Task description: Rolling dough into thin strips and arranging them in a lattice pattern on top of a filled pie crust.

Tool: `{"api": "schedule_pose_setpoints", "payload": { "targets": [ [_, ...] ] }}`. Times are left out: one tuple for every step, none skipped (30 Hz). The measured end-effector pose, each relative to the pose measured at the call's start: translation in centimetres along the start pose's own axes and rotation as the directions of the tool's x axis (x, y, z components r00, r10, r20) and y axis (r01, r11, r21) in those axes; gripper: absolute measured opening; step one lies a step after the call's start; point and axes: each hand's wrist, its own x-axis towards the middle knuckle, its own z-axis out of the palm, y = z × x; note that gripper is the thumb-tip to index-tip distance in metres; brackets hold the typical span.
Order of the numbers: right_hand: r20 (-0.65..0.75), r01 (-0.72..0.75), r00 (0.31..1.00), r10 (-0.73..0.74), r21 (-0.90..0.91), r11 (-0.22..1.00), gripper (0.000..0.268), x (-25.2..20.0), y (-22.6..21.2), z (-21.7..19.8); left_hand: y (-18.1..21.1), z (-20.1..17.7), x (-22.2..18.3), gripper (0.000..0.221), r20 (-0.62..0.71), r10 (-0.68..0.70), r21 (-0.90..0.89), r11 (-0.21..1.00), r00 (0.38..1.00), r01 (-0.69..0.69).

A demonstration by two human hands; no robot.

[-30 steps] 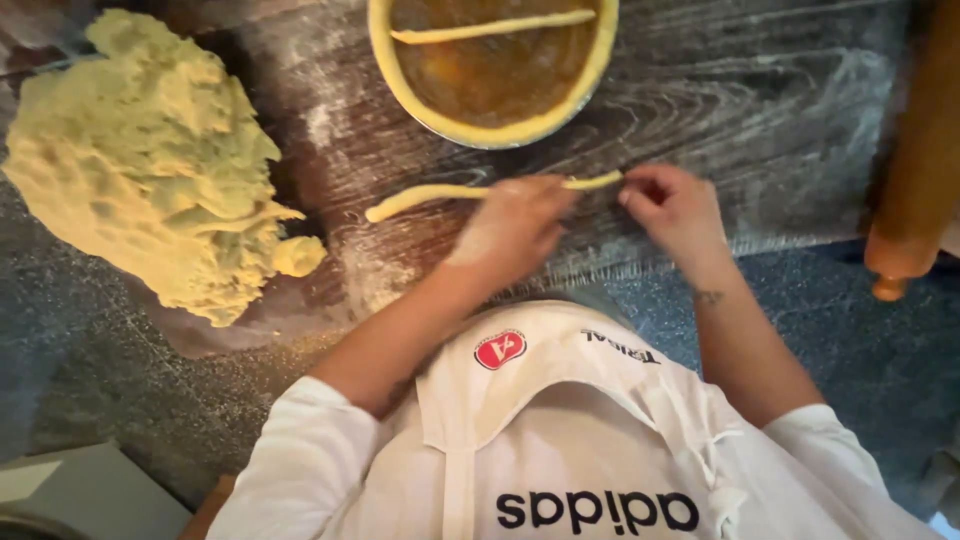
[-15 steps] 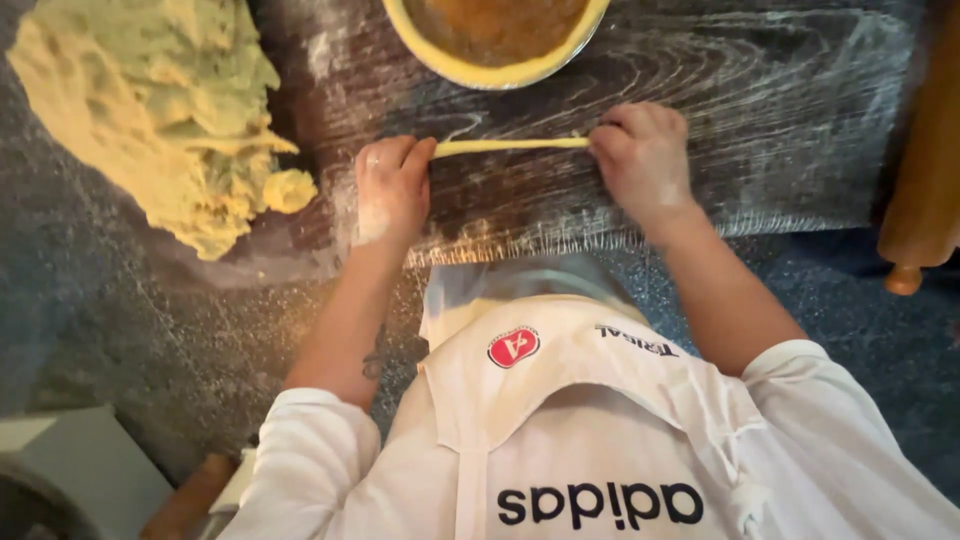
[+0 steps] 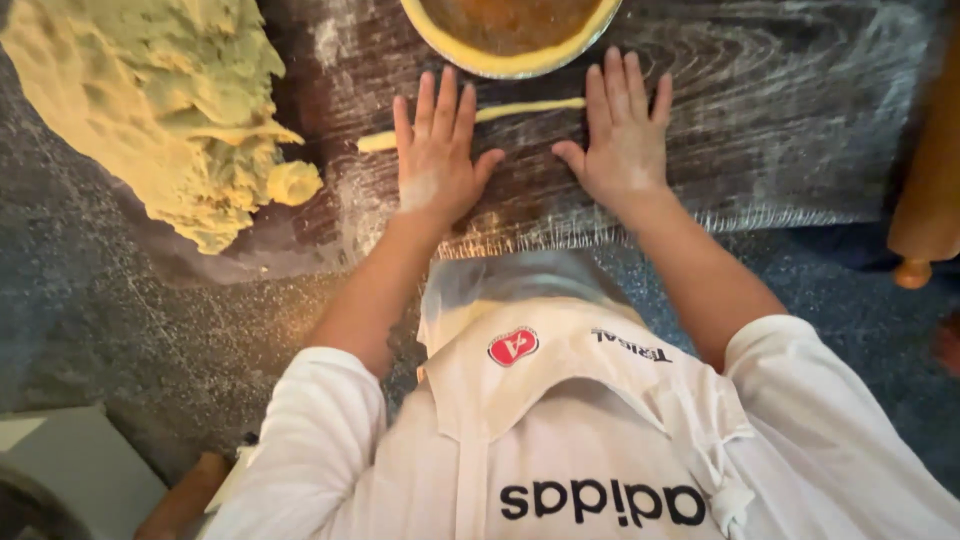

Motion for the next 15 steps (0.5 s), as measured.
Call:
{"api": "schedule_pose_setpoints", "payload": {
  "targets": [
    [0.005, 0.002, 1.000, -0.002, -0.002, 1.000, 0.097, -1.4, -0.5, -0.1, 0.4, 0.4, -1.3, 0.086, 0.003, -0.003, -0.005, 1.000, 1.000, 0.003],
    [0.043, -0.014, 0.999, 0.015, -0.018, 1.000, 0.095, -2.7, -0.9, -0.4, 0.9, 0.6, -2.5, 0.087, 0.071, 0.015, 0.093, 0.995, 0.997, -0.021],
    [0.058, -0.028, 0.998, 0.030, -0.039, 0.999, 0.094, -3.0, -1.1, -1.0, 1.0, 0.5, -2.7, 0.089, 0.119, 0.027, 0.197, 0.979, 0.992, -0.051],
    [0.041, -0.024, 0.999, 0.026, -0.047, 0.999, 0.094, -4.3, -0.6, 0.0, 0.9, 1.1, -3.8, 0.089, 0.101, 0.028, 0.201, 0.978, 0.995, -0.047],
    [-0.013, 0.021, 1.000, -0.022, -0.053, 0.998, 0.092, -6.3, -0.3, 1.2, 1.1, 2.0, -5.6, 0.090, 0.031, 0.077, 0.089, 0.993, 0.997, -0.080],
    [-0.067, 0.066, 0.995, -0.070, -0.062, 0.996, 0.090, -8.4, 0.1, 2.5, 1.3, 3.0, -7.4, 0.091, -0.044, 0.119, -0.022, 0.993, 0.992, -0.120],
    [-0.049, 0.061, 0.997, -0.064, -0.057, 0.997, 0.090, -8.9, -0.4, 2.9, 2.5, 3.1, -7.6, 0.091, -0.027, 0.120, -0.032, 0.992, 0.992, -0.121],
    [-0.093, 0.085, 0.992, -0.088, -0.039, 0.996, 0.091, -9.5, -0.8, 3.2, 3.7, 3.1, -7.9, 0.091, 0.079, 0.171, -0.057, 0.984, 0.982, -0.167],
    [-0.160, 0.119, 0.979, -0.123, -0.031, 0.992, 0.092, -8.8, -1.0, 3.5, 4.5, 3.1, -7.1, 0.090, 0.161, 0.218, -0.074, 0.975, 0.963, -0.209],
    [-0.165, 0.124, 0.978, -0.128, -0.034, 0.992, 0.092, -8.1, -1.5, 3.2, 5.0, 3.4, -6.5, 0.090, 0.154, 0.215, -0.072, 0.976, 0.964, -0.206],
    [-0.100, 0.066, 0.993, -0.069, -0.031, 0.997, 0.093, -7.3, -1.9, 2.8, 5.6, 3.6, -5.7, 0.093, 0.112, 0.203, -0.079, 0.978, 0.973, -0.195],
    [-0.034, 0.008, 0.999, -0.009, -0.031, 0.999, 0.097, -6.6, -2.3, 2.4, 6.1, 3.9, -5.0, 0.096, 0.069, 0.191, -0.087, 0.979, 0.979, -0.185],
    [-0.034, 0.006, 0.999, -0.007, -0.035, 0.999, 0.097, -5.2, -2.3, 1.8, 6.1, 2.9, -3.5, 0.096, 0.067, 0.194, -0.090, 0.978, 0.979, -0.187],
    [-0.002, -0.034, 0.999, 0.034, -0.067, 0.997, 0.095, -3.8, -2.3, 1.4, 6.0, 2.0, -2.0, 0.095, 0.100, 0.120, -0.015, 0.993, 0.988, -0.120],
    [0.041, -0.072, 0.996, 0.076, -0.095, 0.993, 0.094, -2.9, -2.5, 1.1, 6.1, 1.1, -1.2, 0.094, 0.141, 0.042, 0.059, 0.997, 0.989, -0.051]
  ]
}}
